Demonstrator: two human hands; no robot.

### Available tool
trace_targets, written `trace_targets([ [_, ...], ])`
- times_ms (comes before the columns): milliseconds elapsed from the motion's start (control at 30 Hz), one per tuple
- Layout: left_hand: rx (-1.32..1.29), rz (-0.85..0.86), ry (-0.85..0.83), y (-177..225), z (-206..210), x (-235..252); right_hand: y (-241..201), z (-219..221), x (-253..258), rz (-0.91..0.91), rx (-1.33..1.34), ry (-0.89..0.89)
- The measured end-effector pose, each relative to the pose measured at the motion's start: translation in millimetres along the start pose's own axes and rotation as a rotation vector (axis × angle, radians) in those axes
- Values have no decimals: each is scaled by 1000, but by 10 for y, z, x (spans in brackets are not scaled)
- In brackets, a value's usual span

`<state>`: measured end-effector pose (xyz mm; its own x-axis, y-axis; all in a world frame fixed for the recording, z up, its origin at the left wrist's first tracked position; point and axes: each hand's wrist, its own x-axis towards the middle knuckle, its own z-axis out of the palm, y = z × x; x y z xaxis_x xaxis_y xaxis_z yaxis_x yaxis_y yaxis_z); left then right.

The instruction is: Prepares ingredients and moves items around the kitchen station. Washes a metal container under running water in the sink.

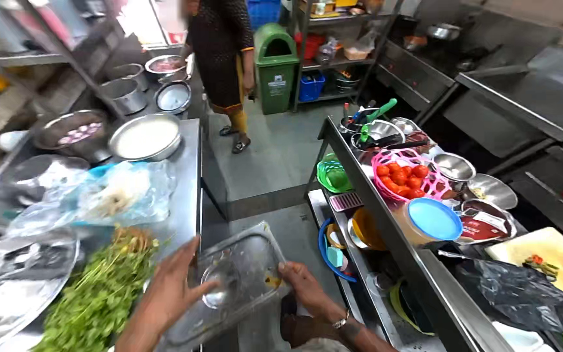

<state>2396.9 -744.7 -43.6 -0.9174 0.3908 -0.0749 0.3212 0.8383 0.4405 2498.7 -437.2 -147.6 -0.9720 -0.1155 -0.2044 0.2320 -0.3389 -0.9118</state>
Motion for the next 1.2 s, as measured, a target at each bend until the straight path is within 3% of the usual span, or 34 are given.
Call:
trace_targets([
  [200, -329, -185, 237, 157, -330, 2226, -952, -1201, 1478, -140, 79, 301],
  [400, -860, -379, -18, 2, -114, 4900, -1375, -2098, 3259, -245, 346, 470],
  [500, -1078, -301, -139, 87, -9, 6258, -1541, -2485, 4144, -274, 390, 543],
  [633, -1250, -245, -276, 491, -143, 7929, -2039, -2859, 5214, -276, 517, 695],
  [767, -1258, -75, -502, 1091, -59, 9564, -2735, -3362, 5970, -343, 669, 833],
  [933, -1223, 94, -606, 2292, 504, 11327, -3145, -4491, 6672, -485, 815, 1112],
  [1033, -1185, 135, -624, 2890, 943, 12155, -3151, -5188, 6928, -476, 876, 1227],
  [1133, -1129, 208, -677, 3665, 1312, 12899, -3260, -5925, 7119, -447, 997, 1365],
  [1200, -1150, 159, -708, 4352, 1395, 13198, -3419, -6369, 7186, -437, 1047, 1457],
])
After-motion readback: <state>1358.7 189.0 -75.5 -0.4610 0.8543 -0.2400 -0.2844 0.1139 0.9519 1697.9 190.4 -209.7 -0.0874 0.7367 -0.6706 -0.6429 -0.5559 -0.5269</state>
